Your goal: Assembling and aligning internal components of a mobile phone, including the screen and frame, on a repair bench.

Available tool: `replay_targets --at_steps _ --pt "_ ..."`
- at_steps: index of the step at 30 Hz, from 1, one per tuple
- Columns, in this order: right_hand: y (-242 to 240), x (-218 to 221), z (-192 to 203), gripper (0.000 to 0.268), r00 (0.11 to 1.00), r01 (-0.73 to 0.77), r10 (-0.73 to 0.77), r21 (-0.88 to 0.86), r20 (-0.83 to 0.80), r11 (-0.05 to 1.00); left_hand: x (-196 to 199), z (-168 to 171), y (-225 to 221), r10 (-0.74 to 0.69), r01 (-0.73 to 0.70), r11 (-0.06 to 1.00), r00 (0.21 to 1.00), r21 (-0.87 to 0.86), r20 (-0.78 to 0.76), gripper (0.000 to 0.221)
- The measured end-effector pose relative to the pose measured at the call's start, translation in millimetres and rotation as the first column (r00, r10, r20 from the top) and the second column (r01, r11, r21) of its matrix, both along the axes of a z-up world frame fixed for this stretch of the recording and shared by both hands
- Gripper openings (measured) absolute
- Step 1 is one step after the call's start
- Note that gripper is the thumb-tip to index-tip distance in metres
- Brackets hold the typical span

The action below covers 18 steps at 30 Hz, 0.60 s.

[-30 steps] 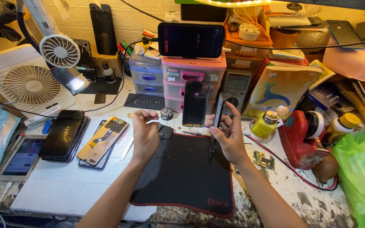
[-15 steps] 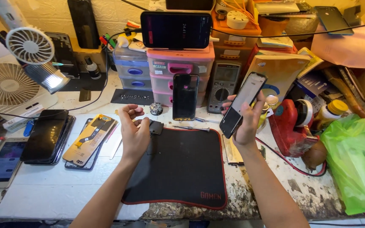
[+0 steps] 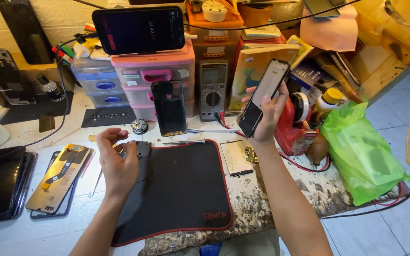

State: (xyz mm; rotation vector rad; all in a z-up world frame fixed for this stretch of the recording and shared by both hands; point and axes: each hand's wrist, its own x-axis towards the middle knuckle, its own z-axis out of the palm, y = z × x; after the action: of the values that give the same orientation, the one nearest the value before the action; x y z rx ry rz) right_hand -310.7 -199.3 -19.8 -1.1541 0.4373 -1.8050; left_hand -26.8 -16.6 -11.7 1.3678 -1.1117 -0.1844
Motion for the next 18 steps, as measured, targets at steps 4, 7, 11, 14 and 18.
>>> replay_targets --at_steps 4,7,11,14,18 --pt "-2 -6 3 0.057 1.0 0.009 -0.009 -0.005 0.0 1.0 0 -1 -1 0.001 -0.001 1.0 1.0 -0.003 0.016 0.045" --pt "-3 -7 0 0.058 1.0 -0.023 0.023 0.01 0.013 1.0 1 -3 -1 0.006 -0.005 1.0 1.0 -0.017 0.017 0.045" --pt "7 -9 19 0.063 0.847 -0.512 0.503 0.01 0.175 0.859 -1 0 -1 -0.001 0.001 1.0 1.0 -0.005 -0.001 0.045" --pt "9 -10 20 0.074 0.577 -0.796 0.789 -0.069 0.211 0.601 -2 1 -1 0.003 -0.003 1.0 1.0 0.003 -0.007 0.045" --pt "1 -14 20 0.081 0.408 -0.903 0.902 -0.083 0.143 0.422 -2 1 -1 0.001 -0.001 1.0 1.0 0.002 -0.015 0.044"
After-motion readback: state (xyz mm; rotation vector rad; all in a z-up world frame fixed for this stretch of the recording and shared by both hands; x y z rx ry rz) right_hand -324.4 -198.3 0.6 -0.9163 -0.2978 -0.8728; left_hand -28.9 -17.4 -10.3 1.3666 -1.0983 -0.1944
